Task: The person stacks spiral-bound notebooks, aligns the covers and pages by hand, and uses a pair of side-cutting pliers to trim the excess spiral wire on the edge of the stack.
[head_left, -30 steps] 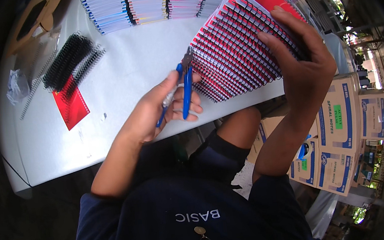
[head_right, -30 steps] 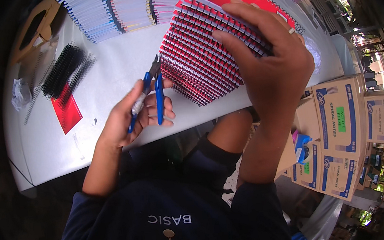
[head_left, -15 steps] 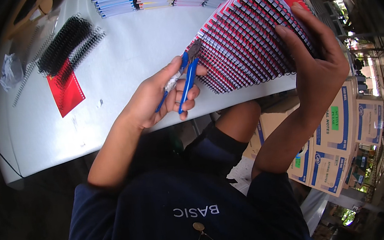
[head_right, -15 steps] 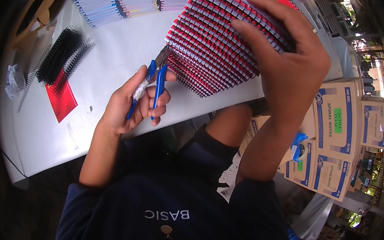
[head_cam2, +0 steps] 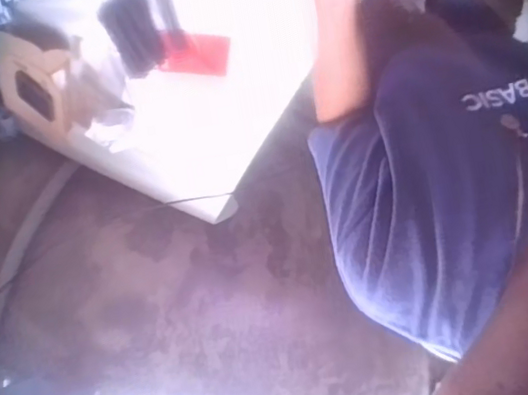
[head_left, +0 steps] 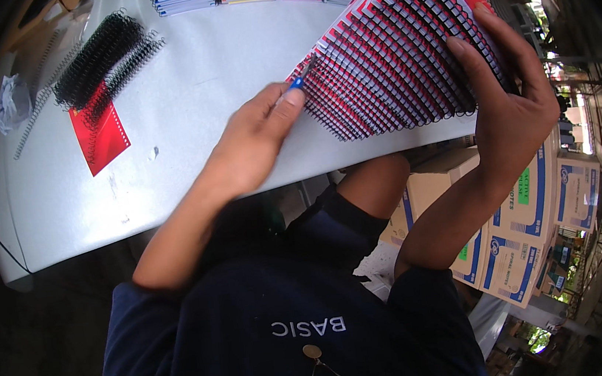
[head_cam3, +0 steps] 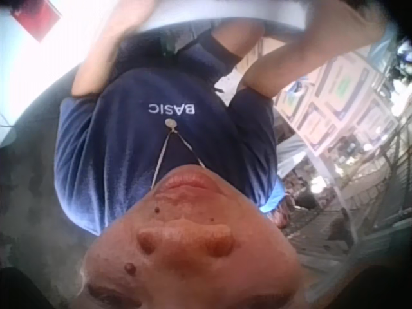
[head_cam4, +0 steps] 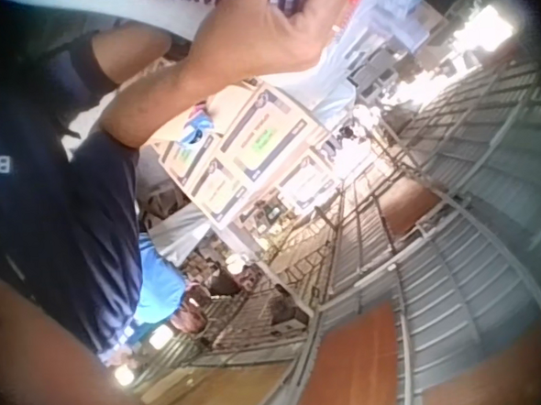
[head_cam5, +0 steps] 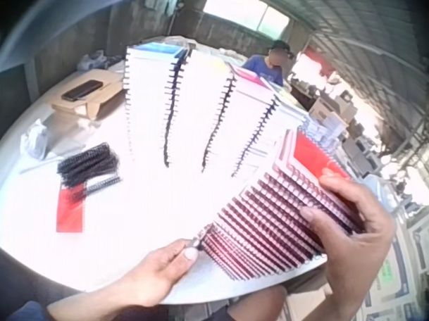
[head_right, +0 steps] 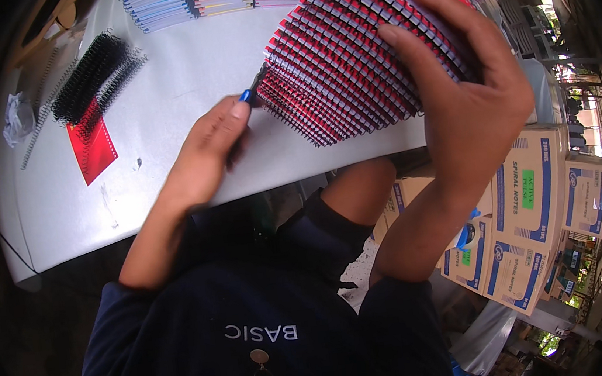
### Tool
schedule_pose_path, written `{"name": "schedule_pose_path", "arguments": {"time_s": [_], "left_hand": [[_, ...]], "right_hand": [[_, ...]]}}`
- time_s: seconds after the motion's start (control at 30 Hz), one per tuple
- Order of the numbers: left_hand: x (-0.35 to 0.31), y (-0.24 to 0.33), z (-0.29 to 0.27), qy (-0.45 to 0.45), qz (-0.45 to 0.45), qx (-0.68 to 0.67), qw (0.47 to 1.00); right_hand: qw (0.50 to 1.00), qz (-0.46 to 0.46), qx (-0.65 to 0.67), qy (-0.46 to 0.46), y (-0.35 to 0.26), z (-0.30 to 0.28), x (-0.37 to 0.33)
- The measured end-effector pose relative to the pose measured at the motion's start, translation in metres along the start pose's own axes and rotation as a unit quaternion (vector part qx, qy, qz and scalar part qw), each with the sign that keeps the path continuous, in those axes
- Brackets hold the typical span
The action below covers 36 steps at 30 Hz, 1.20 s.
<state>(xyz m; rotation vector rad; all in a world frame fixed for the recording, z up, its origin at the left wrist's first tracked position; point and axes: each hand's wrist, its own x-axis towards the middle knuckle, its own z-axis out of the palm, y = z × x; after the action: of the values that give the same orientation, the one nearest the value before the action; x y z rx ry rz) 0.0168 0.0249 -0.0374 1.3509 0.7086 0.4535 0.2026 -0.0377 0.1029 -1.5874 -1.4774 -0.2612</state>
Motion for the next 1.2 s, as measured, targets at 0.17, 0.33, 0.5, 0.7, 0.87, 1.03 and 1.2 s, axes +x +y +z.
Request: {"name": "schedule_pose_path", "arguments": {"time_s": [0.17, 0.33, 0.5, 0.7, 0.87, 1.03, 1.2], "left_hand": [[0.002, -0.007, 0.000, -0.050, -0.017, -0.126, 0.991], [0.006, -0.012, -0.012, -0.167, -0.108, -0.370, 0.907], [0.003, -0.012, 0.008, 0.137, 0.106, 0.261, 0.950], [0.014, -0.026, -0.014, -0.233, -0.104, -0.473, 0.843], [0.009, -0.019, -0.017, -0.258, -0.134, -0.498, 0.817], [0.024, -0.044, -0.026, -0.302, -0.091, -0.560, 0.766], [0.010, -0.013, -0.018, -0.215, -0.132, -0.440, 0.862]], "right_hand": [[1.000, 0.004, 0.021, 0.006, -0.001, 0.001, 0.000], [1.000, -0.008, 0.021, 0.009, -0.001, 0.001, 0.001], [1.000, -0.009, 0.006, 0.014, 0.000, 0.002, 0.000], [1.000, -0.008, -0.002, 0.011, -0.001, 0.002, 0.000], [1.000, 0.004, 0.008, 0.012, 0.001, 0.001, -0.001], [1.000, 0.006, 0.003, 0.010, -0.003, 0.002, 0.000], [1.000, 0.007, 0.002, 0.009, 0.002, 0.001, -0.002]]}}
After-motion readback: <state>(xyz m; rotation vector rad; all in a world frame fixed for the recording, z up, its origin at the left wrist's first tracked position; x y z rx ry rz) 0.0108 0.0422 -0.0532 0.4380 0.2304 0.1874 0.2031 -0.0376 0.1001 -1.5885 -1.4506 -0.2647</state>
